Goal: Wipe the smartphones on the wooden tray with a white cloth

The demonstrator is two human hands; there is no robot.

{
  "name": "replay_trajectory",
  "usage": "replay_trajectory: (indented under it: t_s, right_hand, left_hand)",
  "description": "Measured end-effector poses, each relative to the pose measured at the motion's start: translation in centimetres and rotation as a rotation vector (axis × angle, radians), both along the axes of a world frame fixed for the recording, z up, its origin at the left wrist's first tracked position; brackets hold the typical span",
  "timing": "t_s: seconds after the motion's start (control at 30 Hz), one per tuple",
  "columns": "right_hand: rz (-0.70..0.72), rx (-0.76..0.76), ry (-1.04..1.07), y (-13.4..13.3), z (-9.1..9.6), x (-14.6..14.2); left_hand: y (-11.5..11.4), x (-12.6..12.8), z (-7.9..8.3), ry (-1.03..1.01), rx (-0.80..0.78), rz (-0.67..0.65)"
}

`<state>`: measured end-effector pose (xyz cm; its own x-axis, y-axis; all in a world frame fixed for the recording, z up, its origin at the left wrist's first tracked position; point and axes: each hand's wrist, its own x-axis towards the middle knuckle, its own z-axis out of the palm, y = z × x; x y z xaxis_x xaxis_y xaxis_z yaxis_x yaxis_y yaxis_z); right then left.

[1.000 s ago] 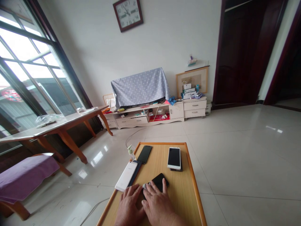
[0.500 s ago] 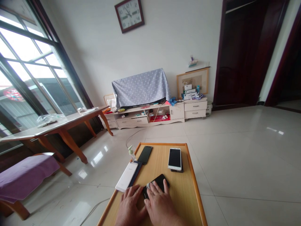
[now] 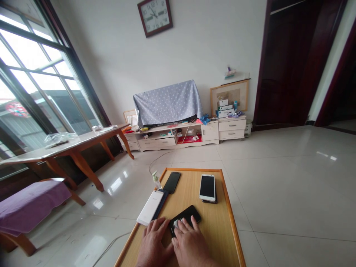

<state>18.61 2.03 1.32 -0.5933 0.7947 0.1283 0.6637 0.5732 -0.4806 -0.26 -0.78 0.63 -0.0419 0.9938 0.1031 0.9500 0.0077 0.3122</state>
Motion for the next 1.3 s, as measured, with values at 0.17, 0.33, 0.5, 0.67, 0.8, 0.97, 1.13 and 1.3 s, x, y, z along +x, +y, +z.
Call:
replay_trajectory:
  t_s: [0.17,0.33,0.5,0.67,0.8,0.97,1.13,1.3]
  right_hand:
    - [-0.001,-0.022,-0.007,0.1,0.3,0.6]
    - [-0.222,0.030,-0.022,1.9,-0.4,2.0]
    - [-0.068,-0.002,0.007,-0.2,-0.3,0.7]
    - [-0.019,-0.053,0.019,-0.5,0.2,1.0]
    - [-0.232,-0.012,0.017,1.4,-0.2,2.6]
    - [-0.181,0.021,-0.003,0.5,-0.5,1.9]
    - [-0.047,-0.018,0.014,-0.8,-0.3,1.0]
    - [-0.267,0.002,0.015,1.6,-0.4,2.8]
  left_hand:
    - [0.0,0.2,0.2,0.008,-0.006,0.005]
    - [-0.1,0.7,0.8,0.017,-0.035,0.037]
    - [0.1,0.7,0.8,0.026,-0.054,0.014]
    - [0.1,0.8,0.5,0.055,-0.060,0.021]
    - [0.1,1.0,0.5,0.066,-0.033,0.034]
    - [0.2,1.1,0.7,0.068,-0.042,0.031]
    - [0.2,1.1,0.9,0.067,-0.063,0.024]
    - [0.2,1.2,0.7,0.064,-0.047,0.037]
